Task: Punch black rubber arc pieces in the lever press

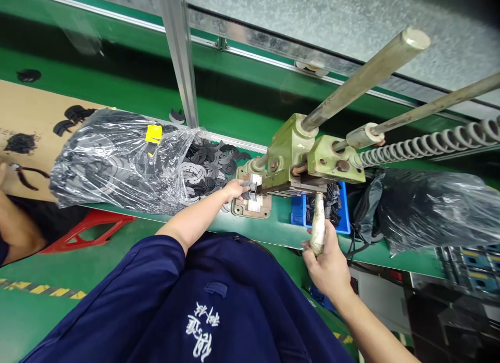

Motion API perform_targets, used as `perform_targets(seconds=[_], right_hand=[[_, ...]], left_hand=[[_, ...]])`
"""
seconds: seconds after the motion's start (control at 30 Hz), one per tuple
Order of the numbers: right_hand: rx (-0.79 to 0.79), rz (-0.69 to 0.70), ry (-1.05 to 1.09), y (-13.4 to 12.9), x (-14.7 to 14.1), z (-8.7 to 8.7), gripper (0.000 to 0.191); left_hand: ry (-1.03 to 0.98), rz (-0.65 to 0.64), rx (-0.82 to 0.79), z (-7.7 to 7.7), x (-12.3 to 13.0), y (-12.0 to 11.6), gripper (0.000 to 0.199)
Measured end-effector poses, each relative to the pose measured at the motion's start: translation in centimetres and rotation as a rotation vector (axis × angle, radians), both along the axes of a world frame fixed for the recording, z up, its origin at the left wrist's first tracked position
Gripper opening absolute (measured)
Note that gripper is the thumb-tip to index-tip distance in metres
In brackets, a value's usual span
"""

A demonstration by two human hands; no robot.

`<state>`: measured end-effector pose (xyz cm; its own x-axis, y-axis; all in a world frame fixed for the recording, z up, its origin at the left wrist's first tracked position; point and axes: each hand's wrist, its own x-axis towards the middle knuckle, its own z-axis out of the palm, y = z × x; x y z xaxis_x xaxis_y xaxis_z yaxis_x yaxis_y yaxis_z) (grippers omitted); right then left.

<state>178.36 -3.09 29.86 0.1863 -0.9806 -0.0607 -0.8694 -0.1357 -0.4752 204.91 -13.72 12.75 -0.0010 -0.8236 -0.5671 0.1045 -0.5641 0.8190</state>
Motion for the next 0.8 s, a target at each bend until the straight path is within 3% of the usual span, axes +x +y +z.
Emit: perform_targets(seconds=[0.4,0.8], right_hand=[[0.045,-0.021,-0.017,0.1,-0.2,-0.2,0.074],[0.017,0.016,-0.026,0.0,-0.8,-0.7,0.069]], left_hand=[[-0.087,-0.197,-0.047,-0.8,1.0,-0.9,0.016],[-0.302,-0.428,-0.009,0.2,1.0,-2.5,0.018]])
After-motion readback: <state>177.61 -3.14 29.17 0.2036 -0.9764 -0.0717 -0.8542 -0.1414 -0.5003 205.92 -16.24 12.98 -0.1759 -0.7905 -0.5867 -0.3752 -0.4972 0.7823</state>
